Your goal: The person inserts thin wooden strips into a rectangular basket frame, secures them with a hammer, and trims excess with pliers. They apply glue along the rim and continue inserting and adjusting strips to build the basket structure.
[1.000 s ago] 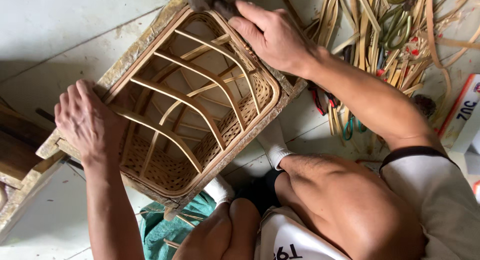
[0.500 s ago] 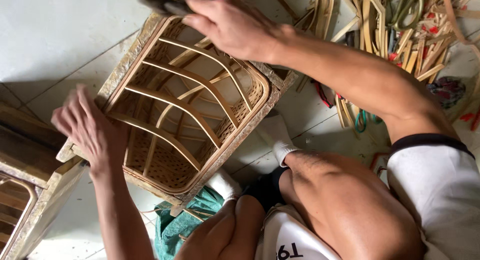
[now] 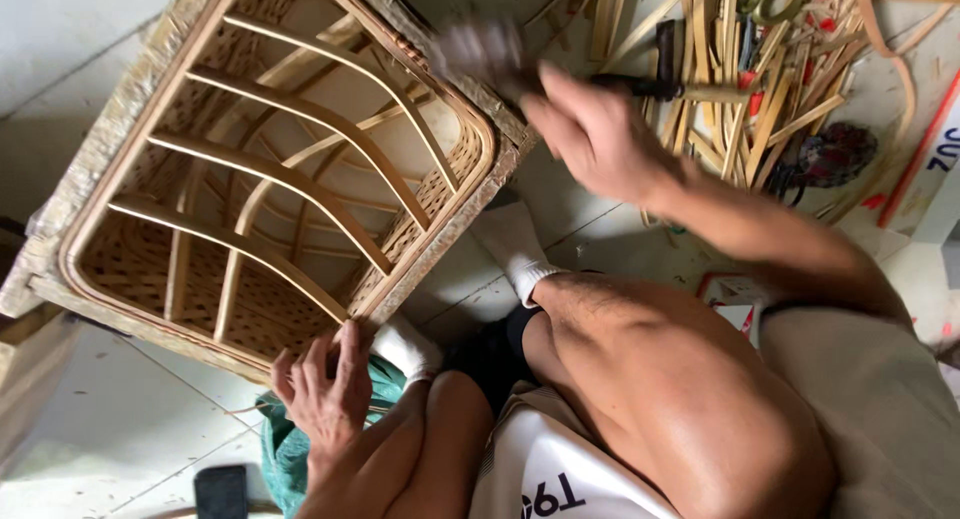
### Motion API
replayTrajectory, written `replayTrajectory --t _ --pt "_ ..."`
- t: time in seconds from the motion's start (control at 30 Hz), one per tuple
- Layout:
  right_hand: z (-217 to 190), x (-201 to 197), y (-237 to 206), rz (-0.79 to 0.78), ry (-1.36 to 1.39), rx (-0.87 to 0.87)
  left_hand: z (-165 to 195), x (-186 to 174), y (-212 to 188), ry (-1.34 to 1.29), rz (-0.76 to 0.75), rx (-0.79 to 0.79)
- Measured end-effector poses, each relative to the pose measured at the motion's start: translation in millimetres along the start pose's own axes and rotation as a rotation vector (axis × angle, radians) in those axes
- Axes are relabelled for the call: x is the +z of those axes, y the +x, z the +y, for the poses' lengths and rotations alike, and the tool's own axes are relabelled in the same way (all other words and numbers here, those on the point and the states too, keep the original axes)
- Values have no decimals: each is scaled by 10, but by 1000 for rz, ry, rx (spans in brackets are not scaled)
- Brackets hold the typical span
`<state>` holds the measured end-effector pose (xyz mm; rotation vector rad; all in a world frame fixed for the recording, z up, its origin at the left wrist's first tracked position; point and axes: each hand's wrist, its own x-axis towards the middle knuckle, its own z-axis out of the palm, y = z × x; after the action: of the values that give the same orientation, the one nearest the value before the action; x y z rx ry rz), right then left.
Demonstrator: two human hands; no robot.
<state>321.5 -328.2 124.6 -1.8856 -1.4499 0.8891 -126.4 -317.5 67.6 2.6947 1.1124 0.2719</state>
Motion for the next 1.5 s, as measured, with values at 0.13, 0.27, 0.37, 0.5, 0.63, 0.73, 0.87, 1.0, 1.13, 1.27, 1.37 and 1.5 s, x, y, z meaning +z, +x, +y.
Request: replayTrajectory --t 0.13,0.27,0.37,0.5,0.63,0.73,0.87,1.0,1.13,1.27,1.37,1.5 --pt "6 73 -573 105 -131 -20 18 -12 69 18 82 37" --pt "-9 55 -548 94 -120 18 33 0 61 36 90 8" --pt "1 9 -263 90 -73 -67 17 11 50 -22 123 12" --pt "15 45 260 67 -88 -219 21 11 20 59 69 9" --pt "47 -23 346 17 -32 -287 54 48 -14 37 99 -13" --pt "94 -71 -26 -27 -39 -110 51 65 -57 41 84 -17" --pt "152 -22 -628 32 -77 -193 35 85 -93 37 90 -6" --pt "135 10 -801 -22 -210 -243 28 92 -77 58 96 1" --pt "85 14 -781 -57 -176 -203 45 72 -78 39 92 -1" --pt "170 79 -818 -85 -193 -198 57 78 -94 62 93 -18" --pt "296 83 -865 -130 -183 -181 -37 27 -91 -110 99 -41" --pt "361 -71 -877 -116 -195 -95 -196 -185 -118 -627 328 -388"
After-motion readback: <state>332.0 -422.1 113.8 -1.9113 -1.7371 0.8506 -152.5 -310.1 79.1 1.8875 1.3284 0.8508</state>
